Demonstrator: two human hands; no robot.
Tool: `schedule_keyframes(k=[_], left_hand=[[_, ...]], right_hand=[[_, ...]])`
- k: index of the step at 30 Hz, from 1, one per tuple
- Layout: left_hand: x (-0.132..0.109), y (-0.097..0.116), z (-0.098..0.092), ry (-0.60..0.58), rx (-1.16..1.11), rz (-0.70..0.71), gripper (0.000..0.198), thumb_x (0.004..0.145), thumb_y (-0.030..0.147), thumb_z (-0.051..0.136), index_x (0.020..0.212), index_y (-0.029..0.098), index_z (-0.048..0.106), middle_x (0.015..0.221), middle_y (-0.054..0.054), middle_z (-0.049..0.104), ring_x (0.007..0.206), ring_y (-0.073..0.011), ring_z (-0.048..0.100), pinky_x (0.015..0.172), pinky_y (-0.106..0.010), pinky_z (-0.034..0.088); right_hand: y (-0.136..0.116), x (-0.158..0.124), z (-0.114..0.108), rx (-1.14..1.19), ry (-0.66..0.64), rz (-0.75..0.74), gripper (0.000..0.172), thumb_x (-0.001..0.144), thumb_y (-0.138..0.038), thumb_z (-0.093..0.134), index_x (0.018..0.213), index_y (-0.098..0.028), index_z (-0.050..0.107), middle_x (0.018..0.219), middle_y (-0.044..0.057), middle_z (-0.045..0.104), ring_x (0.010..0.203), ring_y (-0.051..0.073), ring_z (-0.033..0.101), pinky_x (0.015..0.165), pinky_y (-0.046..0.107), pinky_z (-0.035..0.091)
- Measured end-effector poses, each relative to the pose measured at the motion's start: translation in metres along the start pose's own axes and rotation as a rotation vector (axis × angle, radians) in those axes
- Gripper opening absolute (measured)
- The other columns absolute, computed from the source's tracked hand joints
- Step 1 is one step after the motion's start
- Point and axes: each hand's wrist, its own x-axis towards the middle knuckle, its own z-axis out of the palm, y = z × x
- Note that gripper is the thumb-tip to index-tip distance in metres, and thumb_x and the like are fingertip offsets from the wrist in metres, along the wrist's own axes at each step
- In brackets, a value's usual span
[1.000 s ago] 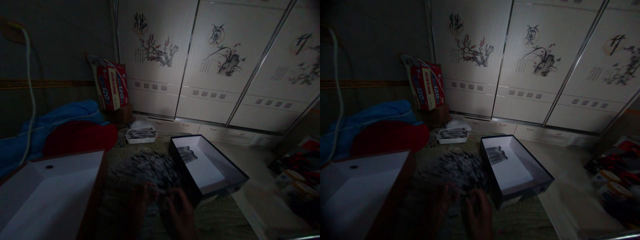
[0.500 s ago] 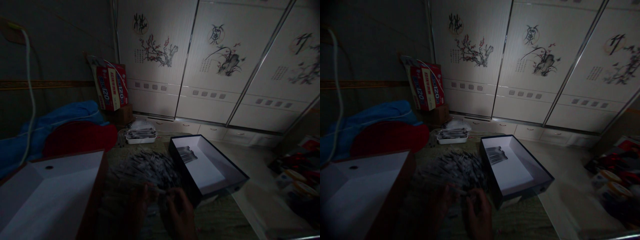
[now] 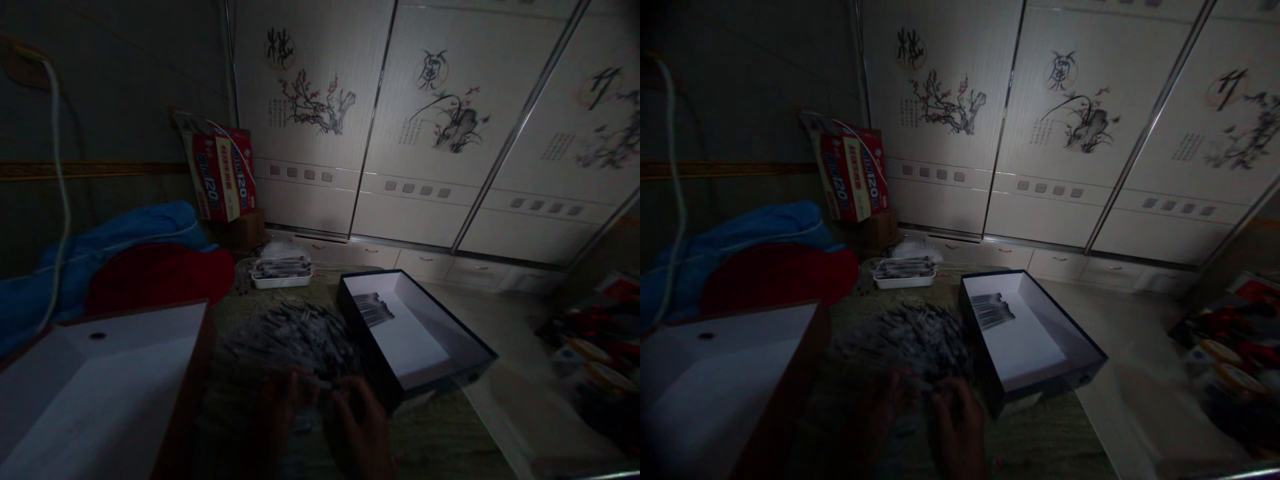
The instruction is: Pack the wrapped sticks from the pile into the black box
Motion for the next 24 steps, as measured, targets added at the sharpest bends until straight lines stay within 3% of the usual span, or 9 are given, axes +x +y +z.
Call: schedule_keyframes(k=[3,8,12,14,18,24], left_hand=[[0.0,0.0,-0.001,-0.068,0.008,0.037,0.047,0.042,0.058,0.083,0.061,0.018,0.069,0.058,-0.003,0.073,0.053,-0.0202,0.067,0.054,-0.032,0.055],[-0.004,-0.001,0.002,-0.111,0.087,0.081,0.045,0.049,0.061,0.079,0.063,0.019,0.069,0.058,-0.005,0.073,0.051,-0.023,0.067,0.051,-0.034,0.055],[-0.006,-0.001,0.002,-0.064,0.12,0.102,0.046,0.05,0.062,0.077,0.065,0.019,0.069,0.058,-0.003,0.072,0.053,-0.0215,0.067,0.053,-0.032,0.055],[-0.004,-0.002,-0.001,-0.034,0.135,0.1,0.049,0.049,0.065,0.076,0.064,0.018,0.069,0.057,-0.004,0.072,0.054,-0.0211,0.067,0.053,-0.031,0.055],[-0.002,-0.003,-0.005,-0.001,0.16,0.122,0.051,0.049,0.066,0.075,0.065,0.018,0.069,0.057,-0.005,0.073,0.052,-0.02,0.067,0.053,-0.029,0.054],[-0.001,0.0,-0.007,-0.048,0.246,0.149,0.047,0.056,0.064,0.073,0.066,0.019,0.07,0.057,-0.005,0.073,0.054,-0.0212,0.067,0.055,-0.03,0.055]], right_hand=[[0.003,-0.001,0.001,0.008,-0.049,0.031,0.027,0.088,-0.045,0.053,0.088,-0.019,0.063,0.071,0.001,0.065,0.064,0.015,0.06,0.057,0.021,0.046],[0.018,-0.003,-0.004,-0.124,-0.035,-0.1,0.031,0.088,-0.047,0.052,0.072,-0.023,0.06,0.068,0.001,0.062,0.065,0.016,0.059,0.061,0.024,0.048],[0.019,-0.004,-0.007,-0.193,0.023,-0.124,0.025,0.084,-0.047,0.059,0.093,-0.025,0.066,0.091,0.005,0.07,0.085,0.021,0.065,0.075,0.028,0.052],[0.014,-0.004,-0.005,-0.196,-0.017,-0.125,0.024,0.09,-0.044,0.052,0.1,-0.026,0.065,0.09,0.004,0.07,0.083,0.019,0.066,0.073,0.027,0.052],[0.011,-0.005,-0.003,-0.179,-0.066,-0.181,0.028,0.094,-0.043,0.043,0.1,-0.025,0.065,0.09,0.005,0.07,0.083,0.018,0.067,0.073,0.026,0.052],[0.013,-0.008,-0.006,-0.229,-0.064,-0.192,0.024,0.092,-0.044,0.05,0.099,-0.027,0.065,0.087,0.005,0.072,0.079,0.019,0.068,0.07,0.026,0.053]])
